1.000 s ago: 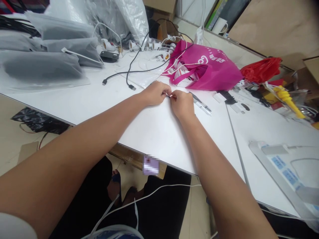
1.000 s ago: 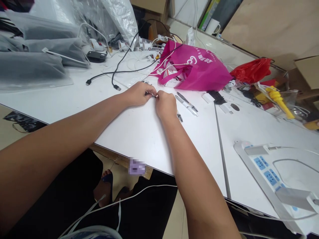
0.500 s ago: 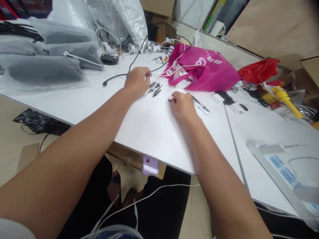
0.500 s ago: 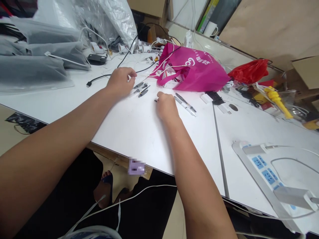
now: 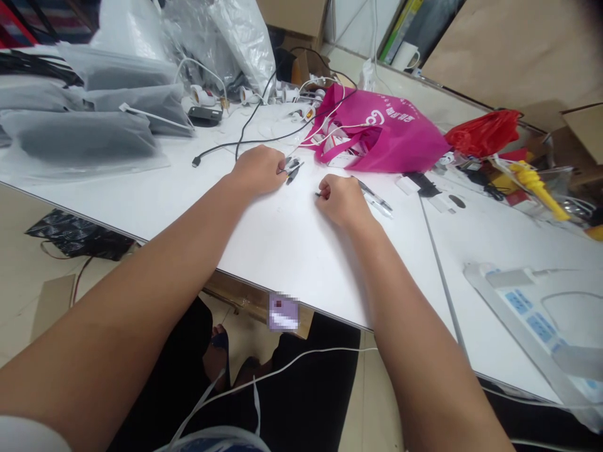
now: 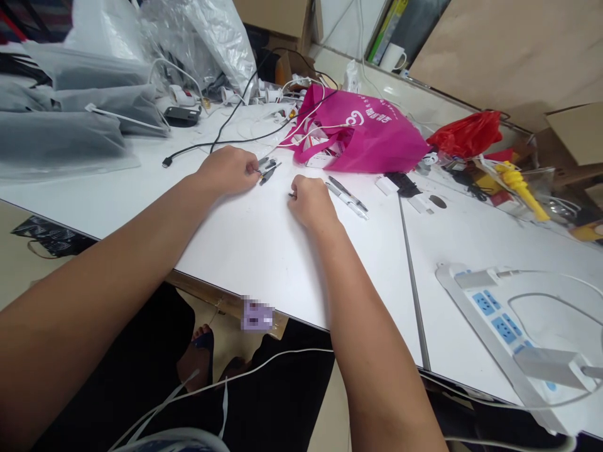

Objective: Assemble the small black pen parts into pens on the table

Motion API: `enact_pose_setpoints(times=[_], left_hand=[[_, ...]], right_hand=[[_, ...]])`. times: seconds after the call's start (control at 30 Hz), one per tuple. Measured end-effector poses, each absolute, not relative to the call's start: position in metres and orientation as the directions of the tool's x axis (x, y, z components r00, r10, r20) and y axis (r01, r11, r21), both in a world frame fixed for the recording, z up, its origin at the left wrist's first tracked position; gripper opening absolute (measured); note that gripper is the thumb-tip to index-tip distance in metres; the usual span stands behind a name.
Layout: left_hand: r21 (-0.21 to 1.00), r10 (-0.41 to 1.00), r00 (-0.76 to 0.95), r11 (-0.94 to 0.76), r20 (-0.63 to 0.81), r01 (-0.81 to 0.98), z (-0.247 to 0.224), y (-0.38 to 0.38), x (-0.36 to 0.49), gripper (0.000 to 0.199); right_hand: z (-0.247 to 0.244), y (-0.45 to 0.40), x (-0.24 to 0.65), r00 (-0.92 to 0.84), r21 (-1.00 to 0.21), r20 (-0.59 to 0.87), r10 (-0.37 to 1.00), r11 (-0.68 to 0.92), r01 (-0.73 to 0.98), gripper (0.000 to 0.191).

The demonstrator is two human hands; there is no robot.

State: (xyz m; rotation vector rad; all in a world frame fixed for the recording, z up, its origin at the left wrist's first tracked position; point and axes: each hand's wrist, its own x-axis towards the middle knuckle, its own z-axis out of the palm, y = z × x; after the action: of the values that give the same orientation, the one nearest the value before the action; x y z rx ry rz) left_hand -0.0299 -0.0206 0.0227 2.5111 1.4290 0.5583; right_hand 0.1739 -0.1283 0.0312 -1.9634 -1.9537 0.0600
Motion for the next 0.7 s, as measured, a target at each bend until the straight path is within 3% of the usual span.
enact_pose_setpoints(times=[0.3, 0.43, 0.7], left_hand=[[0.363, 0.884, 0.406, -0.465, 0.230, 0.807, 0.032, -0.022, -0.031, 0.025], [0.462, 0.858, 0.355, -0.502, 0.371, 0.731, 0.032, -0.019, -0.030, 0.030], [0.520, 0.715, 0.411, -0.696, 0.565, 0.495, 0.022, -0.020, -0.017, 0.022]], right_hand=[[0.021, -0.123, 0.174, 0.087, -0.494, 0.334, 0.939, 0.096, 0.864, 0.027], [0.018, -0.121, 0.173, 0.157, -0.618, 0.333, 0.930, 0.090, 0.781, 0.027], [0.016, -0.117, 0.175, 0.249, -0.736, 0.323, 0.913, 0.077, 0.672, 0.024]])
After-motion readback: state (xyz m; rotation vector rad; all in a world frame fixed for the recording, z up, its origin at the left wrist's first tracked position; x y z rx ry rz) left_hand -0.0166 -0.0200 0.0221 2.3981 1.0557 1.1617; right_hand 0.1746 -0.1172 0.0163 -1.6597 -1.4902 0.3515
